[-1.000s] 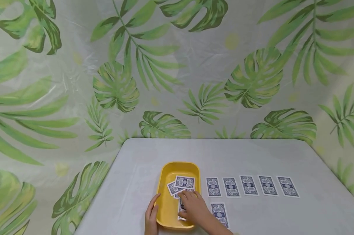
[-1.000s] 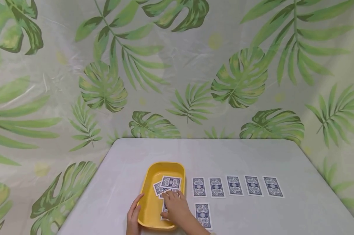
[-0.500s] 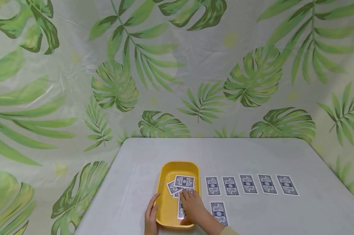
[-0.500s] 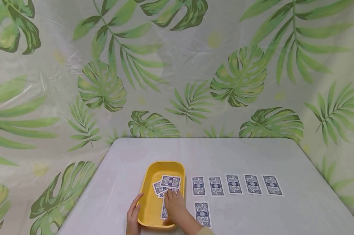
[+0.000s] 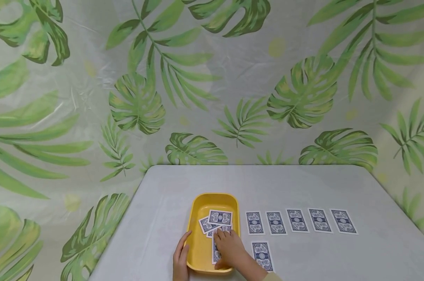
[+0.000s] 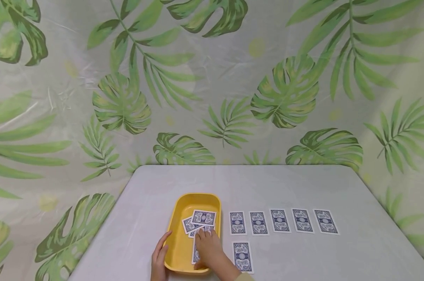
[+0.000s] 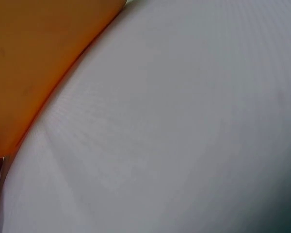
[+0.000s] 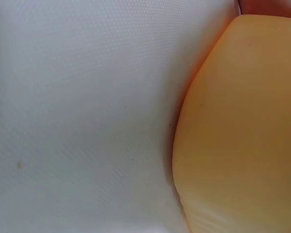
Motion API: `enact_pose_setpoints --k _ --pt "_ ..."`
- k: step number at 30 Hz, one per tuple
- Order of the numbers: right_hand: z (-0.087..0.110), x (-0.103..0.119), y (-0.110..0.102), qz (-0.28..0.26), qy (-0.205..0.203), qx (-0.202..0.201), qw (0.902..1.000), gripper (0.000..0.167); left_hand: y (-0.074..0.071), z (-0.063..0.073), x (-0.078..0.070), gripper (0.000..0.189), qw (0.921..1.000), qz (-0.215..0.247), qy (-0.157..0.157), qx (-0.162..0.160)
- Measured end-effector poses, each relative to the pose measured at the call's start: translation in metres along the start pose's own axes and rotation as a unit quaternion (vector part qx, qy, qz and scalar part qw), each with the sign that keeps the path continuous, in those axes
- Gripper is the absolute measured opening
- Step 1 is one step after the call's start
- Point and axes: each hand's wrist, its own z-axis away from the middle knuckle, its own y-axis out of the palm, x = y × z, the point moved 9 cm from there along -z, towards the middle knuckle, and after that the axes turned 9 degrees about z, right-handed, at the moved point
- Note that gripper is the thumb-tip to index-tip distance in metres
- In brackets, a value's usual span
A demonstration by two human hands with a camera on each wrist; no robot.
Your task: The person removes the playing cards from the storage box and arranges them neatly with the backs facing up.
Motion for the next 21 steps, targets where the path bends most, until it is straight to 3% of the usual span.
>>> enact_pose_setpoints --k 4,11,21 --pt "0.0013 -0.0007 -0.0061 -0.009 0.004 -0.021 0.9997 0.092 0.0008 0.0005 -0.0010 0.034 1.0000 0.005 0.000 0.002" --pt "0.0026 -0.0009 -0.0093 -0.020 0.002 -0.041 0.9990 0.087 0.0013 0.0008 -0.0014 0.034 0.9994 0.020 0.026 0.009" --pt "0.0021 -0.0001 -0.0069 0.024 -0.002 -0.049 0.9985 0.090 0.0008 -0.0002 -0.0036 0.034 0.9990 0.014 0.042 0.009"
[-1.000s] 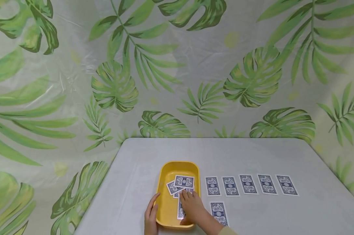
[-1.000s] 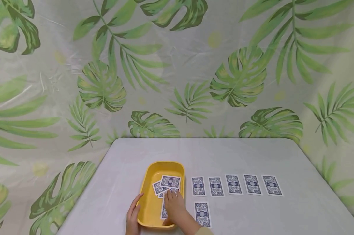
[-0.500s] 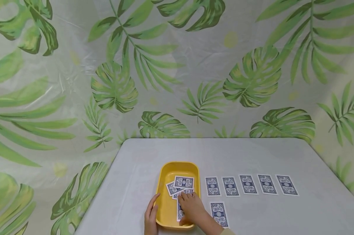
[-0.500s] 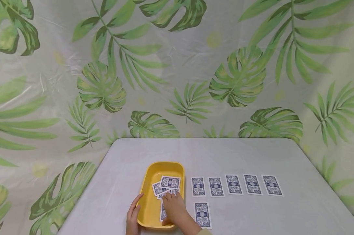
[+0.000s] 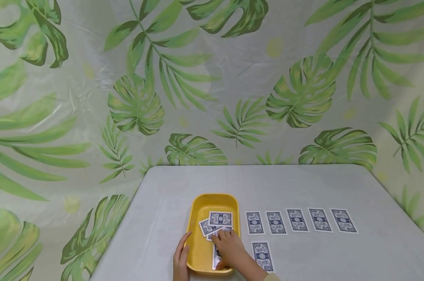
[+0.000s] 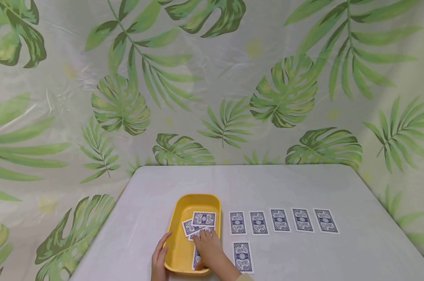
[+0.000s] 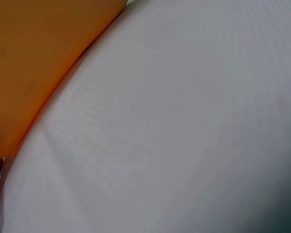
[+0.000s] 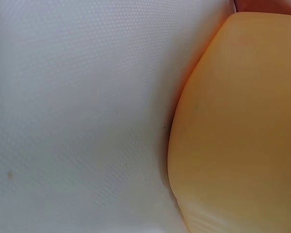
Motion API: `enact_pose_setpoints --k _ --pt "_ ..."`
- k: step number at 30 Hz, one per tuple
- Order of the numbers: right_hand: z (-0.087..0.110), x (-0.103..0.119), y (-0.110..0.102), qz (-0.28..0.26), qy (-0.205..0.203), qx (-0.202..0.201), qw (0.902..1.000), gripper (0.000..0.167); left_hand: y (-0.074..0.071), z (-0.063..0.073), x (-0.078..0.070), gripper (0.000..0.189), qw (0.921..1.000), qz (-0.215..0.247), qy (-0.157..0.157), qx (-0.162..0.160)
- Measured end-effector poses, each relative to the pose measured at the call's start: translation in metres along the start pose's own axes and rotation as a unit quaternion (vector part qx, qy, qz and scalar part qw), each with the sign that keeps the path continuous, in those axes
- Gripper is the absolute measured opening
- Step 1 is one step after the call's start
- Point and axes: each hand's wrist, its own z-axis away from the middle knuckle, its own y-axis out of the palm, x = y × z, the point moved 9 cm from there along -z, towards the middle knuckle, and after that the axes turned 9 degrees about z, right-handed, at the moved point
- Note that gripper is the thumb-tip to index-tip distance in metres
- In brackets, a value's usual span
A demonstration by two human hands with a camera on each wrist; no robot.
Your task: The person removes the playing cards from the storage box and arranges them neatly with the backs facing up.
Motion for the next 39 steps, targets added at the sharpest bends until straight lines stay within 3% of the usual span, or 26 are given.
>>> enact_pose_setpoints --k 13,24,34,39 --pt "-0.0019 0.0024 0.0071 0.024 0.001 -0.002 0.9997 0.094 0.0006 0.0013 0.0023 0.034 0.9997 0.004 -0.023 -0.001" --pt "-0.0038 0.0029 0.0086 0.005 0.002 0.016 0.9999 0.095 0.0004 0.0002 0.0009 0.034 1.0000 0.004 -0.009 -0.001" --pt "-0.0037 0.0041 0.0027 -0.004 0.005 -0.008 0.9999 0.095 -0.0008 -0.0016 0.0003 0.034 1.0000 0.005 -0.008 0.000" --pt "-0.0011 0.0065 -0.0002 0.005 -0.007 -0.021 0.9997 0.086 0.0006 0.0000 0.0034 0.034 0.9998 0.009 -0.019 0.001"
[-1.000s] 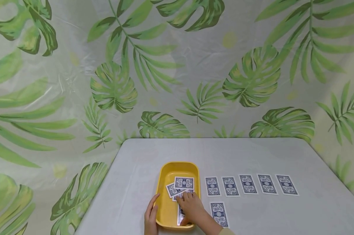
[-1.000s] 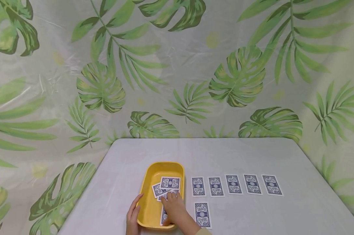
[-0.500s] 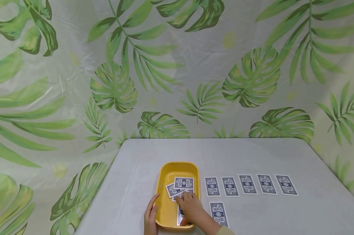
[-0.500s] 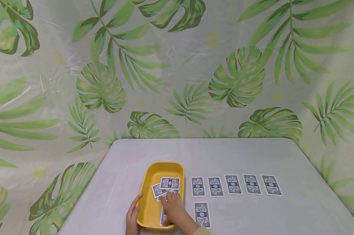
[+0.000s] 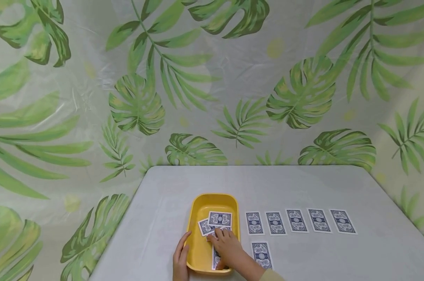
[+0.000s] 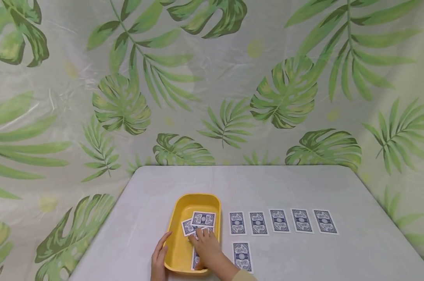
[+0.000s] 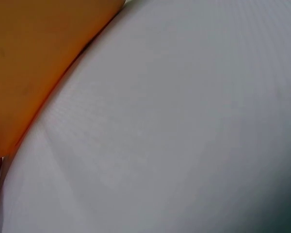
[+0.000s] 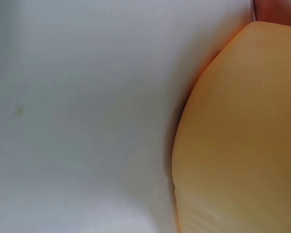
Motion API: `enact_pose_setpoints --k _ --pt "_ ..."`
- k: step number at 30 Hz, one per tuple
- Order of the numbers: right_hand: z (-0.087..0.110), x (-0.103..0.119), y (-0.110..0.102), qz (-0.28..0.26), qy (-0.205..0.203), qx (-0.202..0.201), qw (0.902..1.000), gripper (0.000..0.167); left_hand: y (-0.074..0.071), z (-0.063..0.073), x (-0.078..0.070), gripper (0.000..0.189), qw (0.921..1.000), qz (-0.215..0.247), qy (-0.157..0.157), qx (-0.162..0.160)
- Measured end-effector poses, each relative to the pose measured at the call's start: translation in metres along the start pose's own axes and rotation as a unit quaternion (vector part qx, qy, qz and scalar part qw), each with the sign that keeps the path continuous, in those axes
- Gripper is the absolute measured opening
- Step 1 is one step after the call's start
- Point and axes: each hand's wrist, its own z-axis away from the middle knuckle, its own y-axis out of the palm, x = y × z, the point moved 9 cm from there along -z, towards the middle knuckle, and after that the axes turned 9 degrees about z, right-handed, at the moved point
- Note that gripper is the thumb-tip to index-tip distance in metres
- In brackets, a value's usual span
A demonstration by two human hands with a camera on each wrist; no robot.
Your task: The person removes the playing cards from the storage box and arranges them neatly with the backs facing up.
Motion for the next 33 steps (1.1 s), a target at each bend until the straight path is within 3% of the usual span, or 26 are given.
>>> enact_pose_setpoints --k 4,12,18,33 --pt "0.001 0.002 -0.003 -0.004 -0.010 -0.011 0.9999 0.075 0.000 0.000 0.000 0.035 0.9999 0.009 -0.007 0.006" --pt "0.003 0.003 -0.007 -0.028 -0.036 -0.025 0.9986 0.076 -0.001 0.002 0.002 0.035 0.9998 0.003 -0.017 0.010" --pt "0.002 0.002 -0.011 -0.066 -0.040 -0.045 0.9960 0.076 -0.001 0.000 -0.001 0.034 1.0000 0.000 0.001 0.008" --pt "-0.001 -0.005 -0.016 -0.148 -0.045 -0.017 0.9877 0.082 0.000 0.000 -0.002 0.034 0.9999 -0.010 -0.001 0.004"
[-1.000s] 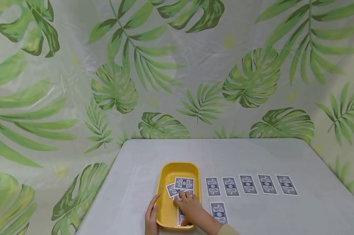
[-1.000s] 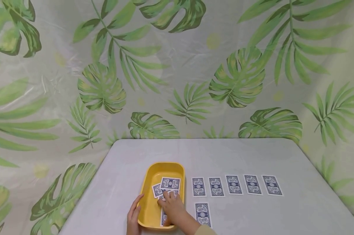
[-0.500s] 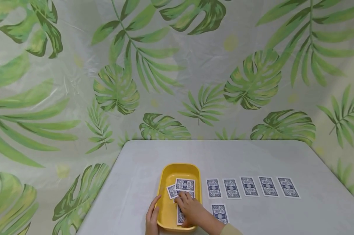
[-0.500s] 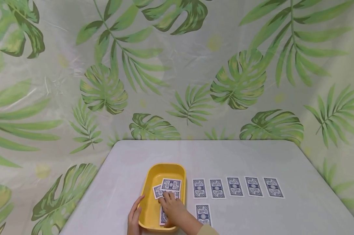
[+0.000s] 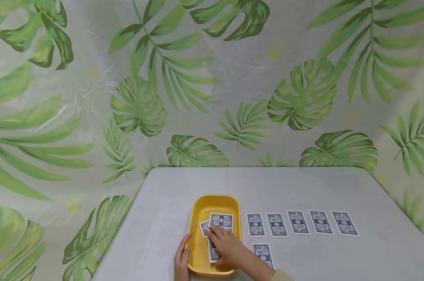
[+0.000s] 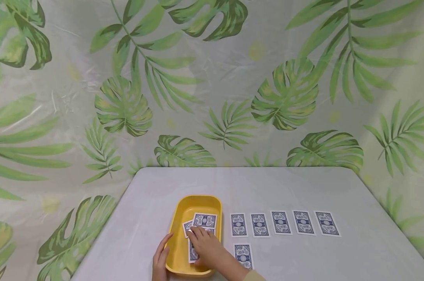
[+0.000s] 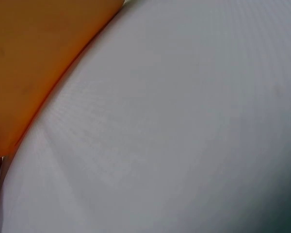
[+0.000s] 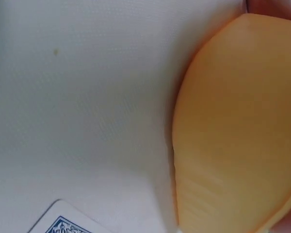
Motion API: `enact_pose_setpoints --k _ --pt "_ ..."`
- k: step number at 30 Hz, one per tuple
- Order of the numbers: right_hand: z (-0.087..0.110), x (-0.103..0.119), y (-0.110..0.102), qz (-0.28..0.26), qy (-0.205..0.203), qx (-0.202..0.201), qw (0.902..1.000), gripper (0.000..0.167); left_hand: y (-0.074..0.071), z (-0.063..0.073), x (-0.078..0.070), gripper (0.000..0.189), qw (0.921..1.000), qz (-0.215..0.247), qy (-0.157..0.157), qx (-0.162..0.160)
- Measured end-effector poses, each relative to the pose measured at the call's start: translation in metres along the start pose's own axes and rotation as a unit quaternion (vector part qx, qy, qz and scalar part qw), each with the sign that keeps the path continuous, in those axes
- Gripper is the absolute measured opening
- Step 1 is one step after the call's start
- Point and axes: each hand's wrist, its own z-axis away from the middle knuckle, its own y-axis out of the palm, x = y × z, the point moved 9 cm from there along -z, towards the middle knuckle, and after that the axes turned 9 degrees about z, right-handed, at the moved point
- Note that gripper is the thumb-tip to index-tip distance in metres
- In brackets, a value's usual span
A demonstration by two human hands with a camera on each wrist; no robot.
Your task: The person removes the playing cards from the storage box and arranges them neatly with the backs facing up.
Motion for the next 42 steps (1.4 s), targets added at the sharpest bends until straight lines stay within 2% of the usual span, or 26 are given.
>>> enact_pose_setpoints --k 3,7,10,14,18,20,27,33,37,42 --pt "0.003 -0.002 -0.009 0.024 -0.007 -0.026 0.9993 0.083 0.000 0.001 0.001 0.035 0.9999 0.001 -0.011 -0.001" --pt "0.009 -0.007 -0.025 0.059 -0.011 -0.077 0.9952 0.086 0.000 0.001 0.001 0.035 1.0000 0.004 -0.008 0.000" --pt "0.013 -0.014 -0.036 0.051 -0.004 -0.098 0.9939 0.088 0.000 0.001 0.002 0.035 0.9999 0.005 -0.011 -0.002" --pt "0.021 -0.026 -0.048 0.031 0.009 -0.101 0.9944 0.090 -0.001 0.000 0.003 0.034 0.9999 0.004 -0.009 -0.007" --pt "0.032 -0.040 -0.057 0.018 0.031 -0.087 0.9956 0.090 -0.002 -0.001 0.003 0.034 0.9999 0.009 0.005 -0.007" --pt "0.039 -0.047 -0.059 0.004 0.046 -0.075 0.9961 0.090 -0.002 0.000 0.004 0.034 0.9999 0.014 0.000 -0.004" --pt "0.064 -0.072 -0.051 -0.009 0.107 -0.046 0.9931 0.095 -0.002 0.001 0.005 0.034 0.9998 0.008 -0.017 -0.010" --pt "0.091 -0.094 -0.039 -0.022 0.166 -0.016 0.9858 0.096 -0.003 0.000 0.006 0.034 0.9995 -0.005 -0.027 -0.016" --pt "0.109 -0.105 -0.031 -0.012 0.174 -0.025 0.9843 0.096 -0.002 0.000 0.004 0.034 0.9996 -0.007 -0.020 -0.016" --pt "0.130 -0.115 -0.017 0.002 0.166 -0.041 0.9853 0.094 -0.002 0.001 0.006 0.034 0.9995 0.000 -0.029 -0.016"
